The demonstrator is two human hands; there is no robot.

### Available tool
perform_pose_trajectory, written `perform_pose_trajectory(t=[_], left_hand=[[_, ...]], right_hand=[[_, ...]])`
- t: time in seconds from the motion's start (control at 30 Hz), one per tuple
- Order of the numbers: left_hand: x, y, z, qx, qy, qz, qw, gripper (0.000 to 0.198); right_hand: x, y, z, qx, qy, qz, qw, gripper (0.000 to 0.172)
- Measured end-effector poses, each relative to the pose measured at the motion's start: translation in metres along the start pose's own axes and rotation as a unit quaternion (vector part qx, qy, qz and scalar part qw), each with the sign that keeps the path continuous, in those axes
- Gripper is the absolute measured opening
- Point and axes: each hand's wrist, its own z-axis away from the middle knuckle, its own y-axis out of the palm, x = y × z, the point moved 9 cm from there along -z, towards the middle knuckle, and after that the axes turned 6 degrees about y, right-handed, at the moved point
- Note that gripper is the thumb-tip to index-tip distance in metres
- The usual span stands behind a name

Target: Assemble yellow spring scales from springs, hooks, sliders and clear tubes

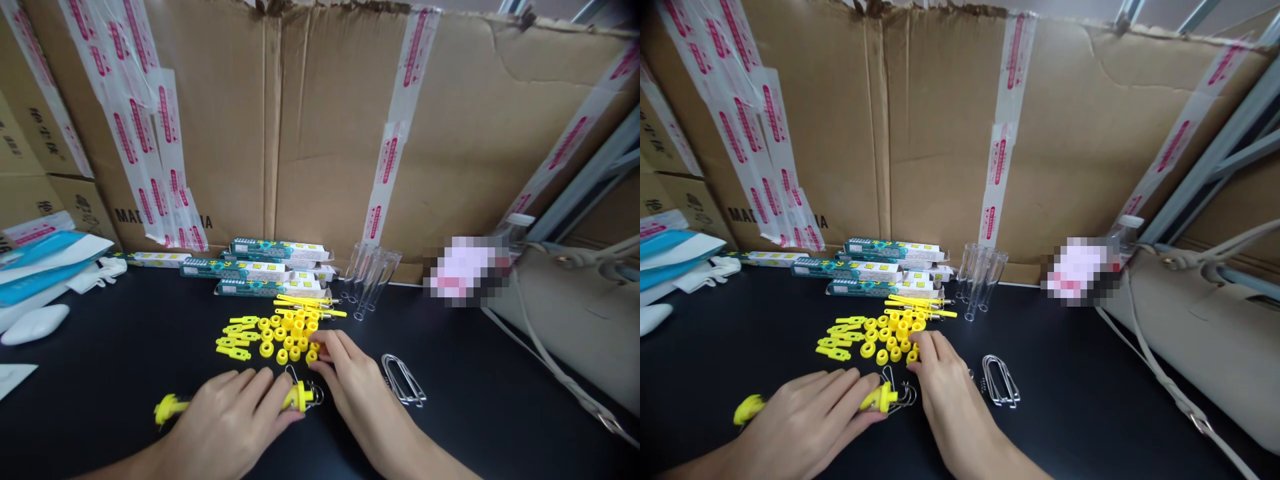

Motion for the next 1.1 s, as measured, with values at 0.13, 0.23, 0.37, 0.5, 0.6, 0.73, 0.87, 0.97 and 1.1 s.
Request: perform_pose_trajectory(t=[0.13, 0.23, 0.37, 0.5, 0.6, 0.73, 0.87, 0.97, 1.1], left_hand=[[-0.001, 0.0, 0.0, -0.001, 0.0, 0.0, 1.0, 0.033], [-0.001, 0.0, 0.0, 0.003, 0.0, 0.002, 1.0, 0.034], [-0.001, -0.001, -0.001, 0.005, 0.006, 0.005, 1.0, 0.034], [-0.001, 0.0, -0.001, 0.005, 0.002, 0.008, 1.0, 0.034], [0.0, 0.0, 0.0, -0.001, -0.001, 0.007, 1.0, 0.033], [0.0, -0.004, 0.001, -0.029, -0.005, -0.013, 0.999, 0.028], [0.002, -0.009, 0.0, -0.041, -0.011, -0.022, 0.999, 0.029], [0.004, -0.009, 0.0, -0.033, -0.011, -0.021, 0.999, 0.034], [0.0, -0.009, 0.002, -0.044, 0.001, -0.021, 0.999, 0.034]], right_hand=[[-0.009, 0.004, -0.003, -0.005, 0.016, -0.038, 0.999, 0.04], [-0.011, 0.006, -0.004, 0.005, 0.035, -0.061, 0.998, 0.037], [-0.003, 0.004, -0.004, 0.012, 0.025, -0.062, 0.998, 0.028], [0.006, 0.001, -0.003, -0.005, -0.014, -0.021, 1.0, 0.024], [0.008, -0.001, -0.004, -0.014, -0.025, -0.001, 1.0, 0.02], [0.011, -0.011, -0.003, -0.045, -0.024, 0.003, 0.999, 0.017], [0.025, -0.023, 0.005, -0.045, -0.058, -0.051, 0.996, 0.015], [0.028, -0.015, 0.011, 0.018, -0.043, -0.11, 0.993, 0.016], [0.022, 0.0, 0.013, 0.072, 0.022, -0.165, 0.983, 0.02]])
